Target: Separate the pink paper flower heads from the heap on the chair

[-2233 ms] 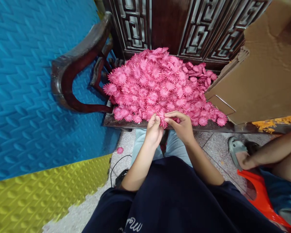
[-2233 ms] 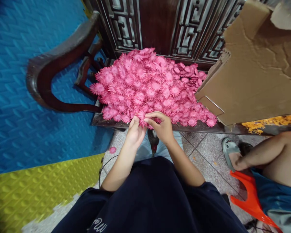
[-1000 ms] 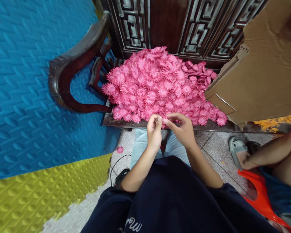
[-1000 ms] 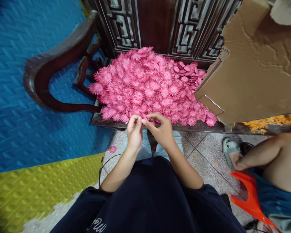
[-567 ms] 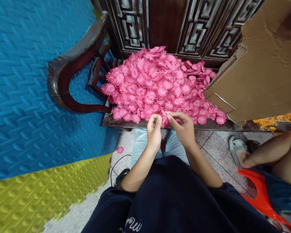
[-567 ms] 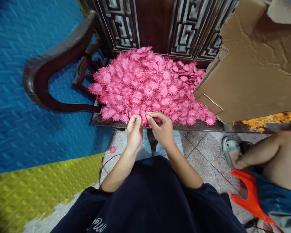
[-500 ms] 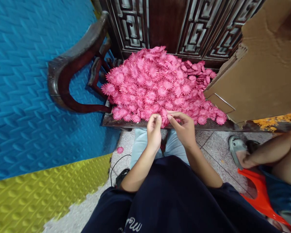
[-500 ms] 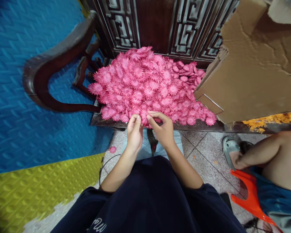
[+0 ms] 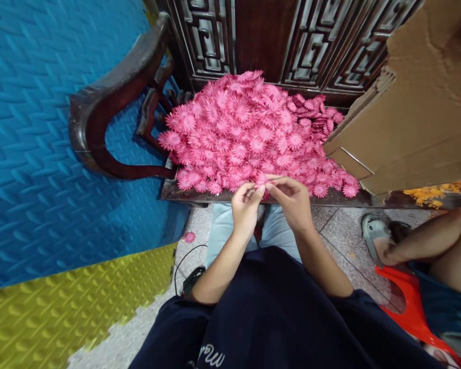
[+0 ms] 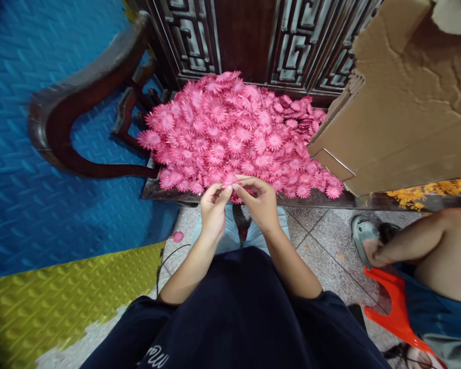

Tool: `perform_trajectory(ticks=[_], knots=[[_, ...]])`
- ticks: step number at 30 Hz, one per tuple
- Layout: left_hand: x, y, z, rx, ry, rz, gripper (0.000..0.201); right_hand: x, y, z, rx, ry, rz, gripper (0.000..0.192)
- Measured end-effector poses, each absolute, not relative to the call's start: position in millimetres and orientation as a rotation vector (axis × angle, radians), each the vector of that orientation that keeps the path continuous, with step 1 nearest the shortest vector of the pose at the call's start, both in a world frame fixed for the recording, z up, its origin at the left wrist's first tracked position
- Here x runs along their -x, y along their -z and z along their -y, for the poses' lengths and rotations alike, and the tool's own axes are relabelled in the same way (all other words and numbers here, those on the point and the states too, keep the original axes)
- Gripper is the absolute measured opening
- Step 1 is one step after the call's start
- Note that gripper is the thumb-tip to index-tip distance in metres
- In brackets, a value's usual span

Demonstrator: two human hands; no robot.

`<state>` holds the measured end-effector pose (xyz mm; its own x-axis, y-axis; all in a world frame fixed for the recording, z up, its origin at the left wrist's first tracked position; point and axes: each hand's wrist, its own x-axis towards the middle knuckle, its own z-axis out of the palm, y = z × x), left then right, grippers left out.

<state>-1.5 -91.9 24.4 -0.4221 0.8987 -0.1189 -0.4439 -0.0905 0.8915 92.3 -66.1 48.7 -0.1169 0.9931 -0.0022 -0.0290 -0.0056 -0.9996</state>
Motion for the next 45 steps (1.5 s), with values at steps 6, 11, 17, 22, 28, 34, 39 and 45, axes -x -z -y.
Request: perform_trajectory(ticks=[6,11,17,22,28,34,39,45], knots=[[1,-23,91,-0.532,-1.706,-1.187,0.026,-90,-49,66,1.078,-1.355,1.247,0.007],[3,-18,89,-0.515,-1.760,-1.118,0.021,-92,-50,65,1.082,-1.349,1.228,0.005],[3,-20,91,-0.566,-1.734,-1.120,0.021,-94,-52,68,1.083,-1.353,1.326,0.015],[2,-21,93,-0.578,-1.725,-1.149,0.022,-92,-54,72,1.085,-1.288,1.361,0.012],[3,-23,92,-0.578,-1.721,-1.123,0.022,-91,-51,74,1.105,-1.193,1.375,0.010],[1,-22,94,-0.546,-1.713,-1.021,0.021,-91,-53,76,1.133,-1.046,1.429,0.005],[1,-25,94,-0.540,-1.681,-1.005,0.026,-90,-56,77,1.166,-0.962,1.530,0.005],[3,-25,93,-0.490,-1.683,-1.059,0.029,-90,-48,75,1.121,-1.135,1.429,0.006]])
